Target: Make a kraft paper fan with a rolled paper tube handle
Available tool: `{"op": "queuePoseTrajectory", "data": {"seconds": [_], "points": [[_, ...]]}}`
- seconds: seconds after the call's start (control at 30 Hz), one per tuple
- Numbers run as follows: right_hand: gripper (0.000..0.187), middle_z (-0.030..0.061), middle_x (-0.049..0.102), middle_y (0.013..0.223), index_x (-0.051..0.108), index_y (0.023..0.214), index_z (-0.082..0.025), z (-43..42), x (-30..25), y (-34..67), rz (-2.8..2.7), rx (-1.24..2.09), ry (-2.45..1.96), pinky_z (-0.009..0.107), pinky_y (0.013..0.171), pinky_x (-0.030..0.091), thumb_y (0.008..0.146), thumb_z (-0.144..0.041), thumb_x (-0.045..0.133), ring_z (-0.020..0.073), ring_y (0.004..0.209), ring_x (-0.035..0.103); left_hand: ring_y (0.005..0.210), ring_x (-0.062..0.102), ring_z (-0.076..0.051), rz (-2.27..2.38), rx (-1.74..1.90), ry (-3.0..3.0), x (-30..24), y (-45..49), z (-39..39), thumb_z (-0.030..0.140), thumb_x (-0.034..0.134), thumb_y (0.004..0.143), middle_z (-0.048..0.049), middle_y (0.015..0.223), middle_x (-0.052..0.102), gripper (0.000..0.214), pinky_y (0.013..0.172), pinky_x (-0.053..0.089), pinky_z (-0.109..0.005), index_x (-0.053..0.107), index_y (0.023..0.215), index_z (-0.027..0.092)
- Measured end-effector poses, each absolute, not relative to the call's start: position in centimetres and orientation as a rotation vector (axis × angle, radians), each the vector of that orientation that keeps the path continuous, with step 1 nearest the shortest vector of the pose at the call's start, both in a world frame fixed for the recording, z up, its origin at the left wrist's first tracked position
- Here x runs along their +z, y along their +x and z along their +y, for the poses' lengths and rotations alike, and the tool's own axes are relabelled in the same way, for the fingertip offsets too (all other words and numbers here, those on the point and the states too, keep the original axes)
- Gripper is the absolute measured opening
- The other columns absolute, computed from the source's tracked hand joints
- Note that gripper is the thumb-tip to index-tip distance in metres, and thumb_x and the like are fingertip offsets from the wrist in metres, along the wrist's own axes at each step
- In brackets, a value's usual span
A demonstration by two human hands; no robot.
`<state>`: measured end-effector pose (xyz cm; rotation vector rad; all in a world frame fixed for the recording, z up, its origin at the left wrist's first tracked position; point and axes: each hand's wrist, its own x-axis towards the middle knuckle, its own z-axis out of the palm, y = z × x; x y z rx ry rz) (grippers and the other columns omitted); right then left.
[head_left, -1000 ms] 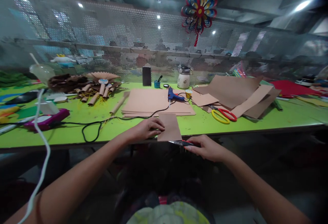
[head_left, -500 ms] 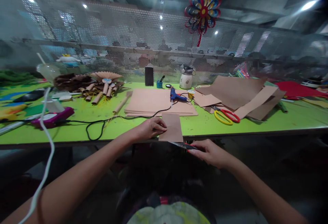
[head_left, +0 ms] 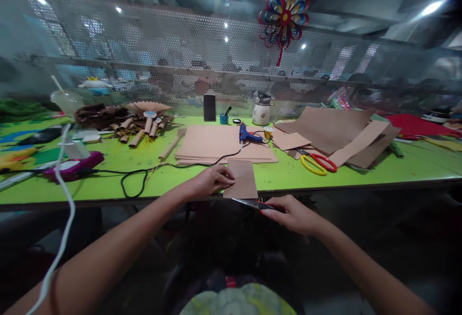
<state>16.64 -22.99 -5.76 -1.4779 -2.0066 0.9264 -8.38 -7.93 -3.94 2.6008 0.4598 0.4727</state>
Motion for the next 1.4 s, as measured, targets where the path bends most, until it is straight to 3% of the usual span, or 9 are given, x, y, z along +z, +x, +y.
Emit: {"op": "queuePoseTrajectory", "data": {"seconds": [0.17,0.37,0.6,1.0,1.1,1.23,1.4], "points": [[0.038,-0.0001,0.058,0.068,0.067,0.081,-0.012,-22.0,-5.8,15.6,-2.050,0.892,-1.420,0.020,0.053,0.029,0.089,-0.044,0.049,0.0099,0.060,0.041,0.095,0.059,-0.015,0.463,0.482,2.590,-4.2,-8.3,-7.7,0.034,0.051,0.090,-0.0104,0.105,0.063,0.027,0.084,0.047,-0.026,0.073,0.099,0.021],[0.037,0.0013,0.064,0.078,0.069,0.094,-0.014,-22.7,-5.6,15.8,-2.044,0.895,-1.453,0.021,0.056,0.032,0.090,-0.045,0.048,0.0117,0.066,0.048,0.094,0.059,-0.015,0.452,0.508,2.582,-4.2,-8.3,-7.7,0.035,0.052,0.090,-0.0100,0.105,0.063,0.027,0.084,0.047,-0.025,0.072,0.100,0.021],[0.038,0.0014,0.063,0.074,0.069,0.089,-0.013,-22.5,-5.5,15.6,-2.064,0.852,-1.437,0.021,0.056,0.032,0.090,-0.045,0.047,0.0119,0.064,0.047,0.094,0.059,-0.015,0.446,0.519,2.566,-4.3,-8.4,-7.7,0.036,0.052,0.089,-0.0094,0.104,0.063,0.027,0.084,0.047,-0.026,0.072,0.099,0.022],[0.032,-0.0007,0.058,0.075,0.067,0.095,-0.015,-25.3,-4.8,15.5,-1.922,1.188,-1.328,0.020,0.057,0.035,0.082,-0.044,0.059,0.0106,0.064,0.046,0.091,0.059,-0.015,0.477,0.525,2.544,-4.0,-8.4,-8.1,0.040,0.049,0.090,-0.0100,0.104,0.063,0.032,0.082,0.048,-0.027,0.073,0.096,0.020],[0.035,-0.0018,0.055,0.071,0.064,0.092,-0.015,-23.7,-4.6,16.6,-1.681,0.915,-1.519,0.021,0.057,0.036,0.071,-0.043,0.070,0.0110,0.062,0.045,0.095,0.059,-0.016,0.471,0.507,2.544,-3.9,-8.6,-8.1,0.038,0.049,0.090,-0.0107,0.106,0.063,0.031,0.085,0.047,-0.028,0.072,0.100,0.019],[0.027,-0.0028,0.049,0.060,0.053,0.070,-0.017,-19.0,-4.1,17.7,-1.483,0.497,-1.623,0.023,0.055,0.035,0.071,-0.040,0.066,0.0117,0.056,0.043,0.101,0.058,-0.018,0.511,0.518,2.565,-3.8,-8.8,-8.3,0.038,0.055,0.087,-0.0107,0.108,0.062,0.029,0.092,0.044,-0.031,0.070,0.102,0.018],[0.012,0.0000,0.057,0.071,0.058,0.077,-0.016,-11.9,-3.2,16.5,-1.764,0.340,-1.564,0.023,0.062,0.034,0.071,-0.026,0.062,0.0139,0.066,0.048,0.106,0.055,-0.021,0.562,0.531,2.598,-3.4,-9.1,-9.2,0.044,0.062,0.080,-0.0100,0.112,0.059,0.036,0.095,0.044,-0.035,0.068,0.106,0.020]]}}
